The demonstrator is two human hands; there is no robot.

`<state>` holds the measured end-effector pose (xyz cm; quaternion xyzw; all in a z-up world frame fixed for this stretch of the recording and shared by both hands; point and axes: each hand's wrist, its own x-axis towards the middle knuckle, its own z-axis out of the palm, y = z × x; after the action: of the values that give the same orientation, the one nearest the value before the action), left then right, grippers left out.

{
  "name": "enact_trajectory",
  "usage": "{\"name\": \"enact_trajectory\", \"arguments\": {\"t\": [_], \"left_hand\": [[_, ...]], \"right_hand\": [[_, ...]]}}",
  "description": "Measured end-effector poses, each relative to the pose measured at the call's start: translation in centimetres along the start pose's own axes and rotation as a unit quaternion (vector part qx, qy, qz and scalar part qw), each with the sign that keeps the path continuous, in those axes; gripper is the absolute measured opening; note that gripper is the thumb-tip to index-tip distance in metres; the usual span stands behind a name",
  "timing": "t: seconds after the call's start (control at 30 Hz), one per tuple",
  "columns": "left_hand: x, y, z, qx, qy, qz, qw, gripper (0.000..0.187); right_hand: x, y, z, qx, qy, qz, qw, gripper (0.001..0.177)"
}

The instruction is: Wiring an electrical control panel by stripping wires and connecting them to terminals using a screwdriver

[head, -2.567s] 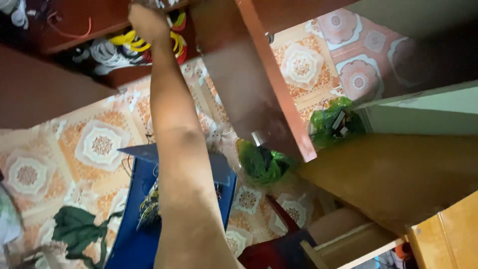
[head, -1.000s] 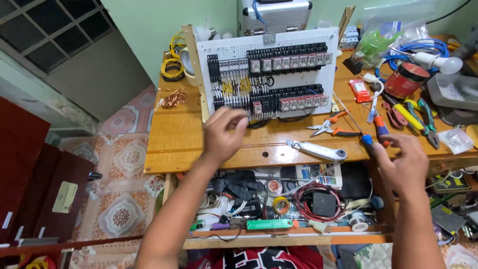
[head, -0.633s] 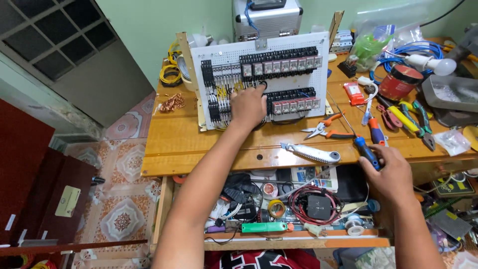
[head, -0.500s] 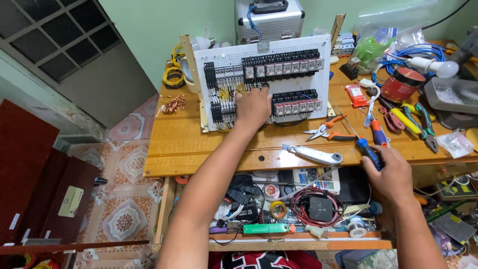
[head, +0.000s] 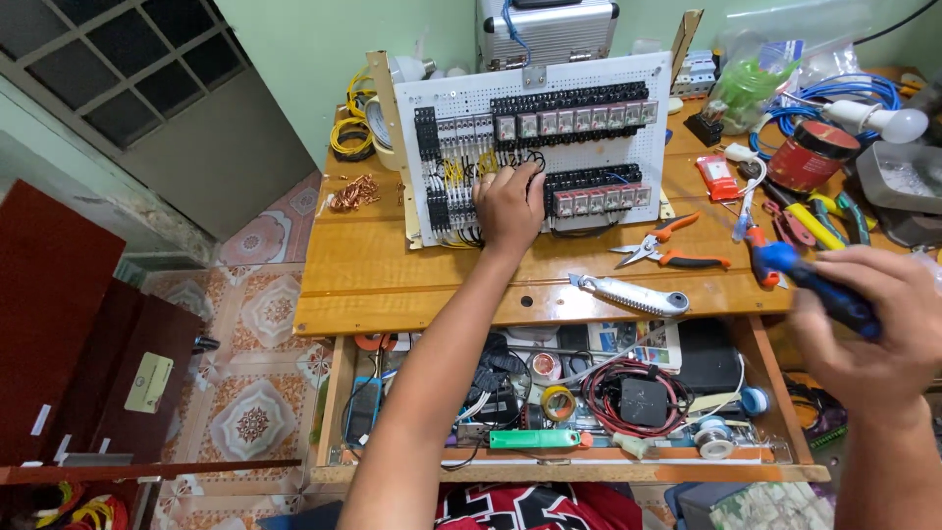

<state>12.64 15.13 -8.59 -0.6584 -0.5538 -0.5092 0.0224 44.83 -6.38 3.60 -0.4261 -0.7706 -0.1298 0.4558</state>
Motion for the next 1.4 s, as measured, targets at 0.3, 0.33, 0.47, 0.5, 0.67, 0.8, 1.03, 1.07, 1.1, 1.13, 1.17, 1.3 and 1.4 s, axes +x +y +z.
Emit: {"name": "enact_trajectory", "arguments": {"t": [0.3,0.33,0.47,0.5,0.67,0.8,1.03,1.07,1.1,1.13,1.17,1.3,1.4], "left_hand": [[-0.6,-0.9,1.3,0.051,0.034,0.024,0.998,0.017],[-0.6,-1.0,1.3,0.051,0.034,0.028,0.998,0.015],[-0.5,-1.0,1.1,0.056,0.018,0.029,0.998,0.018],[-0.6,-0.9,1.1,0.056,0.017,0.029,0.998,0.018],[-0.5,-0.9,1.1,0.062,0.033,0.040,0.997,0.007],[-0.5,-1.0,1.1,0.061,0.021,0.039,0.997,0.007],[-0.4,-1.0,1.3,0.068,0.016,0.029,0.997,0.010],[-0.5,-1.0,1.5,0.079,0.014,0.026,0.996,0.013],[-0.5,-1.0,1.4,0.078,0.013,0.028,0.997,0.013],[-0.6,-0.9,1.3,0.082,0.008,0.028,0.996,0.014],[-0.5,-0.9,1.2,0.086,0.004,0.028,0.996,0.016],[-0.5,-0.7,0.9,0.100,0.001,0.032,0.995,0.015],[-0.6,-0.9,1.2,0.126,-0.017,0.028,0.992,0.017]], "right_hand": [[8.0,-5.9,6.1,0.101,-0.020,-0.139,0.985,0.015],[8.5,-5.8,6.7,0.097,-0.019,-0.150,0.984,0.014],[9.9,-5.9,8.5,0.091,-0.035,-0.147,0.984,0.013],[9.9,-5.8,8.7,0.091,-0.036,-0.147,0.984,0.013],[10.1,-5.5,9.5,0.088,-0.022,-0.148,0.985,0.011],[10.2,-5.4,9.8,0.083,-0.033,-0.148,0.985,0.012],[11.8,-5.9,9.6,0.044,-0.079,-0.161,0.983,0.023],[12.0,-5.8,9.6,0.035,-0.103,-0.166,0.980,0.033],[12.8,-6.5,9.6,0.034,-0.102,-0.164,0.981,0.033],[13.6,-7.2,9.5,0.032,-0.124,-0.211,0.969,0.028],[14.6,-7.9,9.5,0.030,-0.146,-0.258,0.955,0.027],[16.3,-10.0,10.0,-0.012,-0.154,-0.301,0.941,0.019],[16.6,-10.7,11.1,-0.087,-0.111,-0.290,0.947,0.047]]}}
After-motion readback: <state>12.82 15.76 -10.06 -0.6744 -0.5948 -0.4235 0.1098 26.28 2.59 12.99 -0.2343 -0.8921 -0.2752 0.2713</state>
